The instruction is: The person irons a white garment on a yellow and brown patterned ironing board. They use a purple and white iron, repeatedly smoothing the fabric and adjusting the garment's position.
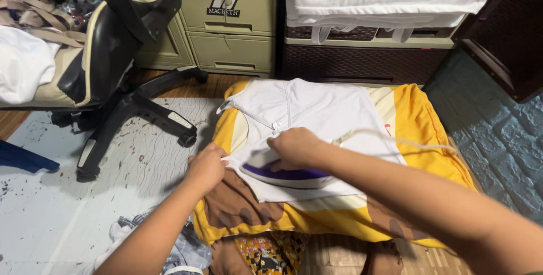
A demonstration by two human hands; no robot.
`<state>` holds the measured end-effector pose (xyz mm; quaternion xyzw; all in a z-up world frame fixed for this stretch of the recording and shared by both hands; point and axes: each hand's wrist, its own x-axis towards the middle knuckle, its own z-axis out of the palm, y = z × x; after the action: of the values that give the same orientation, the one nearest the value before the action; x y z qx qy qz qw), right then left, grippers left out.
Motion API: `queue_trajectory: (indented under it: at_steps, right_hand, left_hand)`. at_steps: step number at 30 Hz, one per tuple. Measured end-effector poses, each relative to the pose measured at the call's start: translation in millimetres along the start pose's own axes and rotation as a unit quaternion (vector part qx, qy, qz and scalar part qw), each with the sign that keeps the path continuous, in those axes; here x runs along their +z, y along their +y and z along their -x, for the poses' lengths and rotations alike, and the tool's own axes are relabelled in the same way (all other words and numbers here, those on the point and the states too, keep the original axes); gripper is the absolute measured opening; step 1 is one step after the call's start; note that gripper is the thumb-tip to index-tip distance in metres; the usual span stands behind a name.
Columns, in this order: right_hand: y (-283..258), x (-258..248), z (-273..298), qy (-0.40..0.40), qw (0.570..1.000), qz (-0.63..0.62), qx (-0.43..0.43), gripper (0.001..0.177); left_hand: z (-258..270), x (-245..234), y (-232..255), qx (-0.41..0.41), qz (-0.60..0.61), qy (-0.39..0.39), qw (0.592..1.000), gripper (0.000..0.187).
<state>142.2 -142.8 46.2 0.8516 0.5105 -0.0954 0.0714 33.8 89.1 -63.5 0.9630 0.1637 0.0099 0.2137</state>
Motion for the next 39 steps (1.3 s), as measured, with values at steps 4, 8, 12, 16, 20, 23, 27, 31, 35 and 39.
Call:
queue_trajectory:
  at_steps: [4, 8, 12, 16, 20, 23, 27, 31, 35, 39]
  right_hand:
    - [-16.6, 6.2, -17.0, 0.03, 0.999, -0.023, 0.036, 0.059]
    - [16.3, 13.0, -25.1, 0.02, 1.0, -0.016, 0.014, 0.064]
    - [53.6, 3.9, -36.1, -0.013, 1.0, 0.005, 0.02, 0.064]
    - [28.5, 8.5, -51.3, 0.02, 0.999, 0.003, -0.025, 0.062]
    - [30.0, 4.0, -51.1, 0.0, 1.0, 0.01, -0.011, 0.064]
    - [52.0, -3.6, -47.5, -0.025, 1.0, 0.003, 0.018, 0.061]
    - [37.1, -3.0, -57.5, -0.01, 1.0, 0.018, -0.013, 0.06]
    - [24.5, -10.3, -55.1, -0.014, 1.0, -0.001, -0.006, 0.063]
    - [29.3, -11.0, -31.9, -0.046, 0.997, -0.018, -0.067, 0.076]
    - [33.4, -0.3, 2.7, -0.122, 0.98, 0.054, -0.146, 0.075]
  left_hand:
    - [-12.8, 1.0, -7.9, -0.019, 0.025, 0.018, 0.999, 0.016]
    - [-15.8, 2.9, -10.2, -0.038, 0.006, 0.018, 0.999, 0.016]
    - [-16.0, 3.5, -10.9, -0.034, 0.039, 0.033, 0.998, 0.016]
    - [-24.9, -1.5, -10.7, -0.051, 0.058, 0.007, 0.997, 0.02]
    - [-24.7, -2.6, -11.6, -0.066, 0.056, -0.007, 0.996, 0.021]
    - [-24.4, -2.3, -13.8, -0.045, 0.066, 0.0, 0.997, 0.02]
    - [-28.1, -6.4, -11.5, -0.07, 0.068, -0.037, 0.994, 0.023]
    - [-27.1, -13.3, -10.1, -0.067, 0.055, -0.045, 0.995, 0.024]
    - [-19.0, -15.2, -4.5, -0.057, 0.018, -0.034, 0.998, 0.022]
    - [-17.4, -18.3, 2.5, -0.059, 0.004, -0.035, 0.998, 0.021]
